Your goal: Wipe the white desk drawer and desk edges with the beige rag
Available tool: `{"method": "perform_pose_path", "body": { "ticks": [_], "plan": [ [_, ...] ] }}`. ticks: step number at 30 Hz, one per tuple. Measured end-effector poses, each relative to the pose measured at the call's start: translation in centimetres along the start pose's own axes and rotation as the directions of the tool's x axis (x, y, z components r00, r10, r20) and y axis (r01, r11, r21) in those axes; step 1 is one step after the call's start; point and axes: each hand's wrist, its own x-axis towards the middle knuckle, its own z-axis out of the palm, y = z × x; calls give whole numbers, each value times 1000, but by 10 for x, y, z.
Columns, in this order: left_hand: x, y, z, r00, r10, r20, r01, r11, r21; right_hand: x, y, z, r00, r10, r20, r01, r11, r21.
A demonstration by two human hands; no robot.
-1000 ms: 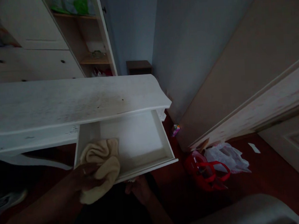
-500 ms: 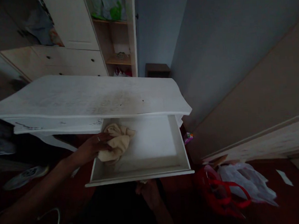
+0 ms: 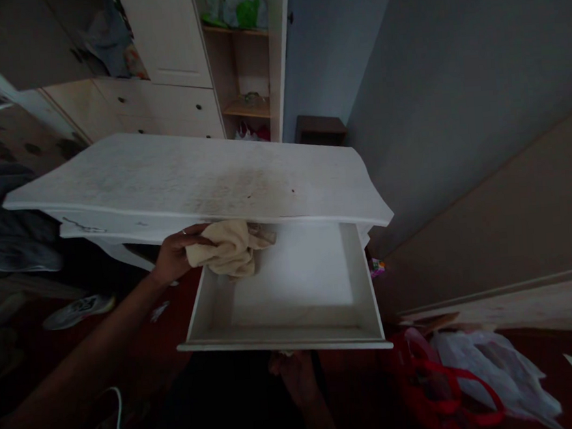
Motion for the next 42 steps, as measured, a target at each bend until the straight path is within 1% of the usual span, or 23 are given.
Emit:
{"method": "perform_pose_path", "body": {
  "ticks": [2, 5, 7, 9, 11, 13, 16, 18, 20, 22, 25, 27, 28, 31, 34, 37, 40, 41, 42],
  "plan": [
    [-13, 9, -3, 998, -53, 23, 54, 998, -35, 0, 0, 1, 1000, -1, -3, 1, 1000, -11],
    [-39, 28, -7, 982, -143, 122, 146, 989, -19, 1, 0, 2, 1000, 6, -17, -6, 1000, 5],
    [-61, 43, -8, 954, -215, 209, 216, 976, 20, 1, -1, 1, 999, 14, -29, -13, 999, 32],
    [-84, 57, -7, 922, -259, 289, 257, 965, 47, 1, 0, 0, 999, 21, -31, -20, 999, 40],
    [-105, 69, -4, 910, -251, 331, 248, 967, 52, 1, 0, -1, 1000, 22, -19, -21, 999, 30],
    [-122, 76, 0, 920, -215, 328, 209, 976, 53, 1, 1, -2, 1000, 17, -4, -17, 1000, 17],
    [-132, 81, 7, 941, -152, 301, 139, 988, 63, 1, 1, -3, 1000, 11, -4, -11, 1000, 22],
    [-131, 82, 11, 940, -144, 311, 117, 988, 106, 2, 0, -2, 1000, 12, -23, -11, 999, 36],
    [-127, 86, 16, 920, -167, 356, 98, 974, 205, 2, 0, 0, 999, 15, -49, -12, 998, 58],
    [-122, 93, 21, 882, -194, 430, 51, 945, 322, 2, 0, 1, 998, 16, -62, -11, 997, 78],
    [-111, 105, 29, 801, -225, 555, -46, 901, 432, 1, 0, 1, 999, 4, -46, 0, 998, 66],
    [-102, 108, 36, 763, -260, 592, -65, 881, 470, 1, 1, 1, 1000, -1, -29, 2, 999, 41],
    [-97, 108, 41, 753, -290, 591, -55, 867, 496, 1, 1, 0, 1000, 0, -27, 1, 999, 33],
    [-81, 97, 57, 735, -394, 552, -6, 810, 586, 1, 1, -1, 999, 7, -52, -5, 1000, 27],
    [-66, 80, 70, 726, -443, 526, -11, 757, 654, 2, 1, -1, 998, 12, -68, -10, 999, 36],
    [-56, 66, 78, 713, -456, 533, -65, 714, 698, 2, 0, -1, 998, 22, -60, -18, 997, 70],
    [-48, 55, 83, 699, -448, 557, -144, 675, 723, 2, 0, -1, 999, 28, -33, -26, 996, 81],
    [-46, 52, 85, 707, -439, 554, -161, 663, 731, 2, 0, -1, 999, 26, -22, -25, 997, 72],
    [-42, 49, 87, 725, -430, 537, -166, 649, 743, 2, 0, -1, 1000, 20, -14, -19, 998, 60]
  ]
}}
